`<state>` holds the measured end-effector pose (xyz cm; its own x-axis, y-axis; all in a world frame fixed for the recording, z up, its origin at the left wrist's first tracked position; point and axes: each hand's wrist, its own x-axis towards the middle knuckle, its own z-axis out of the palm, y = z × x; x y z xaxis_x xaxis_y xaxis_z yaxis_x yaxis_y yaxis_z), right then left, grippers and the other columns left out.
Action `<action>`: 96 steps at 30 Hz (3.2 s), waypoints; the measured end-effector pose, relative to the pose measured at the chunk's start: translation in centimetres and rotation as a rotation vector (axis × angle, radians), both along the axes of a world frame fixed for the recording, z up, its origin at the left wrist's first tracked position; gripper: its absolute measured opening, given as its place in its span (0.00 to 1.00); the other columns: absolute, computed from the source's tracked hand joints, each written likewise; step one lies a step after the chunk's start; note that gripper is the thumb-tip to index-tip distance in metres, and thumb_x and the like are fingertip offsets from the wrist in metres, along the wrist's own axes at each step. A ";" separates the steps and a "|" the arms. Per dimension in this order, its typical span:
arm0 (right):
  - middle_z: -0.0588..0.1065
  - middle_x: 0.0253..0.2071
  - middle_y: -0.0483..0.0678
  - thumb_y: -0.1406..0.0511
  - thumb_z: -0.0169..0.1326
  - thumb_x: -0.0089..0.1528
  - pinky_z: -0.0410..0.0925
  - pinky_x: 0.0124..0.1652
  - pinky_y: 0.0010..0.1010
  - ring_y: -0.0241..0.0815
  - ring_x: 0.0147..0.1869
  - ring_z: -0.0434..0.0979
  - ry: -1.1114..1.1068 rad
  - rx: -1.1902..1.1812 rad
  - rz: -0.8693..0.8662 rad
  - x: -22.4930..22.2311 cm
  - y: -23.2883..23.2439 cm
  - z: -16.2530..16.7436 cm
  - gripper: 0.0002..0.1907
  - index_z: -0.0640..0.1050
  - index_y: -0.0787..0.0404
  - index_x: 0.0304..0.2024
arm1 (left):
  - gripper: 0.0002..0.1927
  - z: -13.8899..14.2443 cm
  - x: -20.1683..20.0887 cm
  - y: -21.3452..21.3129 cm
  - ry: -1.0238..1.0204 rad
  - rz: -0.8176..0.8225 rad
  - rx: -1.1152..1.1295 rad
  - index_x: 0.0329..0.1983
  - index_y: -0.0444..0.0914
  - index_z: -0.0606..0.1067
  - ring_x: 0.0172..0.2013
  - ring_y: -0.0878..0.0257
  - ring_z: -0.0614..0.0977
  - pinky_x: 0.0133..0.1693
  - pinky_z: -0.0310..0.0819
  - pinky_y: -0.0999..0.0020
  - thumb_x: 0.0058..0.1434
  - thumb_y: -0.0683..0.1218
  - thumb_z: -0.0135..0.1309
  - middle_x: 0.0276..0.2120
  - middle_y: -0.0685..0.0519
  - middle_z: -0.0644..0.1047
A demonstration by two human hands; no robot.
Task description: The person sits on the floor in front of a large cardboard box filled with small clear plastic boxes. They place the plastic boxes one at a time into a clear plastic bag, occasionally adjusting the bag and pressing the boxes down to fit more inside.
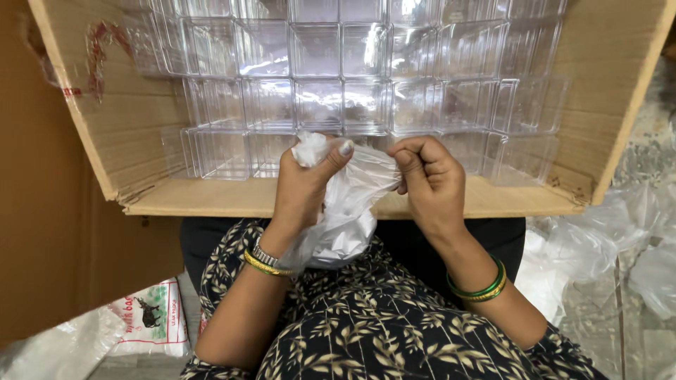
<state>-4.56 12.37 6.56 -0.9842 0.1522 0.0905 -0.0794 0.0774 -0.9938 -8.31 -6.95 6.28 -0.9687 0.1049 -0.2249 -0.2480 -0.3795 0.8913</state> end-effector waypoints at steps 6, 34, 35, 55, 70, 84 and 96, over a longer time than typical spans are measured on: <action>0.76 0.36 0.42 0.62 0.51 0.73 0.71 0.45 0.27 0.33 0.40 0.75 -0.094 -0.331 0.244 -2.4 1.3 1.3 0.11 0.74 0.63 0.39 | 0.10 0.4 -0.8 0.3 0.100 -0.108 -0.072 0.43 0.34 0.79 0.34 0.69 0.79 0.37 0.75 0.72 0.64 0.45 0.62 0.36 0.54 0.81; 0.80 0.45 0.51 0.61 0.49 0.76 0.72 0.58 0.37 0.43 0.51 0.80 -0.092 -1.253 0.278 -10.3 4.2 -0.8 0.13 0.78 0.64 0.45 | 0.18 1.5 -7.7 2.3 -0.199 -0.393 0.831 0.48 0.38 0.77 0.48 0.54 0.83 0.53 0.77 0.56 0.66 0.56 0.51 0.47 0.45 0.80; 0.80 0.45 0.53 0.60 0.50 0.77 0.72 0.59 0.38 0.45 0.52 0.81 -0.067 -1.327 0.383 -10.7 4.2 -0.3 0.14 0.78 0.64 0.44 | 0.17 1.1 -8.3 1.5 -0.112 -0.440 0.960 0.45 0.38 0.77 0.49 0.53 0.83 0.55 0.77 0.54 0.69 0.57 0.53 0.46 0.45 0.80; 0.78 0.34 0.48 0.64 0.59 0.66 0.71 0.38 0.25 0.35 0.36 0.77 -0.305 -0.507 0.310 -19.0 2.3 2.1 0.11 0.78 0.69 0.41 | 0.20 -7.2 -17.4 2.7 -0.056 -0.023 -0.106 0.47 0.33 0.75 0.41 0.64 0.81 0.46 0.75 0.67 0.61 0.53 0.62 0.41 0.51 0.81; 0.68 0.40 0.56 0.80 0.55 0.51 0.69 0.39 0.38 0.53 0.38 0.73 0.130 0.705 -0.198 -23.3 3.1 -2.9 0.27 0.75 0.60 0.53 | 0.16 -8.5 -18.3 4.0 0.120 0.178 -0.750 0.39 0.27 0.78 0.27 0.54 0.83 0.31 0.76 0.60 0.58 0.46 0.61 0.25 0.44 0.80; 0.80 0.52 0.50 0.82 0.48 0.57 0.71 0.57 0.29 0.40 0.57 0.80 0.201 0.169 -0.144 -18.8 2.3 -1.4 0.23 0.81 0.65 0.51 | 0.12 -6.3 -16.9 4.3 0.238 0.226 -0.043 0.47 0.31 0.73 0.29 0.65 0.71 0.30 0.65 0.68 0.72 0.45 0.60 0.30 0.52 0.73; 0.76 0.56 0.49 0.60 0.46 0.64 0.69 0.59 0.32 0.43 0.59 0.77 -0.071 -0.496 0.218 -6.9 5.2 3.2 0.27 0.71 0.66 0.63 | 0.23 -1.9 -9.3 5.2 0.012 -0.145 0.208 0.49 0.22 0.78 0.25 0.62 0.79 0.23 0.71 0.70 0.60 0.48 0.64 0.35 0.44 0.80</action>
<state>-11.42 17.53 9.71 -0.9988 -0.0487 -0.0085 0.0279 -0.4124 -0.9106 -17.61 -1.72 4.40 -0.9426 0.2857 -0.1729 -0.3033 -0.5159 0.8011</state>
